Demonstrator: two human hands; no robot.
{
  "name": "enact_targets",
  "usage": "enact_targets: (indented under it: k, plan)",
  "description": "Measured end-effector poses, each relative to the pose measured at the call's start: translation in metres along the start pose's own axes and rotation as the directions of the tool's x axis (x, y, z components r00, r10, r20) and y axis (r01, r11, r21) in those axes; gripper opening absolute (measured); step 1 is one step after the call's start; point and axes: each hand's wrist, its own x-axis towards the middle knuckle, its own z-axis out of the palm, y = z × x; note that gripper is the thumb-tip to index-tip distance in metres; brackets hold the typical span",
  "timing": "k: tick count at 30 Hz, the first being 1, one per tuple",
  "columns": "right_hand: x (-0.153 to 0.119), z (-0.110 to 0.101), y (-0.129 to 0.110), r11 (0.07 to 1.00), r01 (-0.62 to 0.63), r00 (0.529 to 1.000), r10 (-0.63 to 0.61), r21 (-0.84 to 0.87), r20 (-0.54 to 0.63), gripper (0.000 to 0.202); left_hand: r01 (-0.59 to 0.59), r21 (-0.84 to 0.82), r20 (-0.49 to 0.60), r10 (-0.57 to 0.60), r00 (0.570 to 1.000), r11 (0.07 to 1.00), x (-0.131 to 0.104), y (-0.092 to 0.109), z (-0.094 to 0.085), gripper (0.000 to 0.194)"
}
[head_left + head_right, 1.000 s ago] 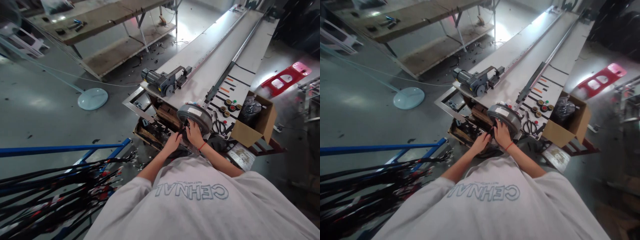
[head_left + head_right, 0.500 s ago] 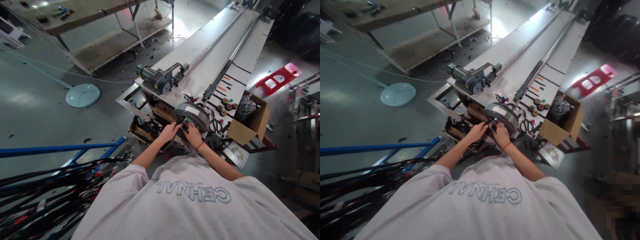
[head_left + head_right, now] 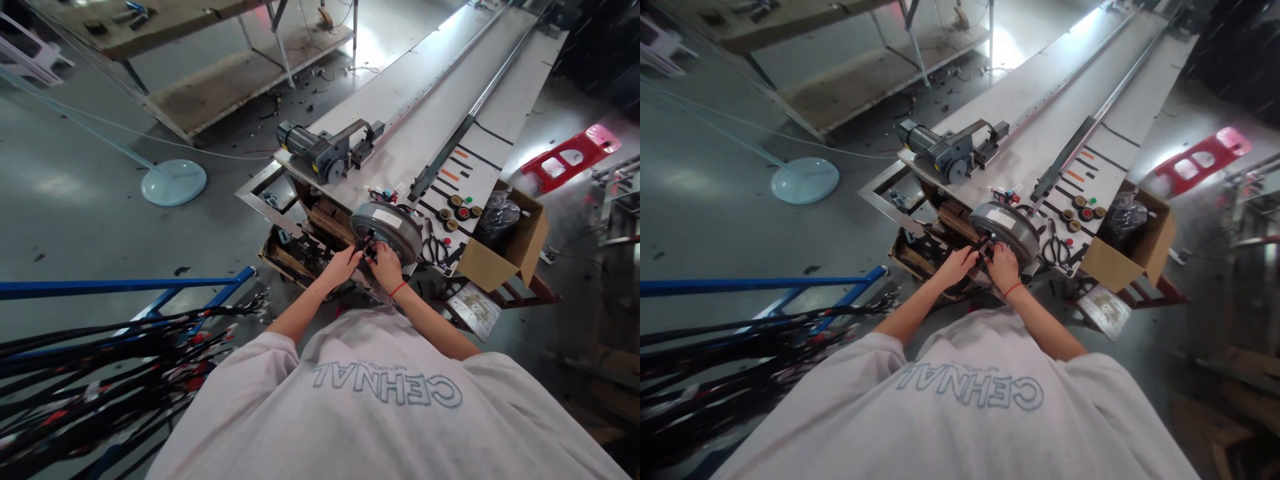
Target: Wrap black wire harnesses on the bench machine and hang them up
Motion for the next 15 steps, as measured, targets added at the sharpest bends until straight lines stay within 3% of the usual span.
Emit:
enact_targets:
  k: [3,8,12,15]
  plan:
    - [-0.001,0.002,0.001,0.999,0.022,1.000,-0.022,-0.026,-0.002,0.008,0.008,-0.070,0.007,-0.007,1.000,0.998,-0.001,0.000,0.001,0.026]
    - [0.001,0.005,0.004,1.000,0.004,0.999,-0.003,0.026,-0.043,0.020,0.018,-0.144,0.008,-0.017,1.000,0.989,-0.005,-0.003,0.004,0.028]
    - [0.001,0.009,0.007,0.998,0.028,0.999,-0.026,0.052,-0.037,0.006,0.026,-0.154,0.012,-0.025,1.000,0.988,-0.006,-0.007,0.003,0.029]
    - [0.003,0.013,0.011,0.992,0.029,0.997,-0.020,0.123,-0.072,0.010,0.032,-0.166,0.014,-0.030,0.999,0.986,-0.007,-0.007,0.003,0.030]
